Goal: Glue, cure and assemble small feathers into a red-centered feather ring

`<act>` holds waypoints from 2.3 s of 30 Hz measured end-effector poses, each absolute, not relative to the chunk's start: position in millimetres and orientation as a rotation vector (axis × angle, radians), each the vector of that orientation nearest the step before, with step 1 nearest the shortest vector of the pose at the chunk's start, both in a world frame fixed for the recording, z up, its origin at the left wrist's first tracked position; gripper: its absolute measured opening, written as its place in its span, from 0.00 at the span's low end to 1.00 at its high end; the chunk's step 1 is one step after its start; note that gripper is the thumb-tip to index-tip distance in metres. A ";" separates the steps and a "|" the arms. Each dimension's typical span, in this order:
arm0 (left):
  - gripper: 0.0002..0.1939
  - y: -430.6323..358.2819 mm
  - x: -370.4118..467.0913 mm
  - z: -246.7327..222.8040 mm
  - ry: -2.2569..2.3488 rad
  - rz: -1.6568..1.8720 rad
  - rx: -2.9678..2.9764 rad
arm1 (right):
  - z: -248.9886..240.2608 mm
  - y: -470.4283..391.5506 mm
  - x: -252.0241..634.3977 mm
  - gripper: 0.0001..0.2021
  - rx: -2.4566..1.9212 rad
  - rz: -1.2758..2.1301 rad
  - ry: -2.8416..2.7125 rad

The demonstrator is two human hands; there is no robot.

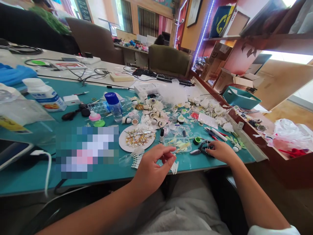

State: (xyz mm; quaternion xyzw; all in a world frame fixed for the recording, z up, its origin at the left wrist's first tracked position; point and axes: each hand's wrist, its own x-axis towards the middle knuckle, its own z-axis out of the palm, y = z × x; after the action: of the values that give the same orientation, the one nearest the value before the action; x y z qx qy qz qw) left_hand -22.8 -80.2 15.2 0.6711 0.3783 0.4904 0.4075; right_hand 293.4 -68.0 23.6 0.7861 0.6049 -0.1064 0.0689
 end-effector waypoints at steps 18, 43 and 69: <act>0.20 -84.4 -19.9 27.8 0.921 0.999 1.297 | 41.2 -80.1 296.0 0.19 2.240 -0.399 1.806; 0.15 -85.9 -8.7 58.8 0.874 1.180 1.106 | 72.2 -106.7 231.7 0.18 2.309 -0.313 2.885; 0.15 -15.4 22.1 15.4 0.860 1.604 1.775 | 23.0 -23.3 191.7 0.17 1.753 -0.413 3.598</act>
State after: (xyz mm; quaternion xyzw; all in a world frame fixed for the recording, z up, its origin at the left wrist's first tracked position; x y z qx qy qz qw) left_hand 22.1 -15.4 15.4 0.6671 0.3230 0.6029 0.2953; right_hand 191.7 -23.3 23.0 0.3940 0.8088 -0.0929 -0.4266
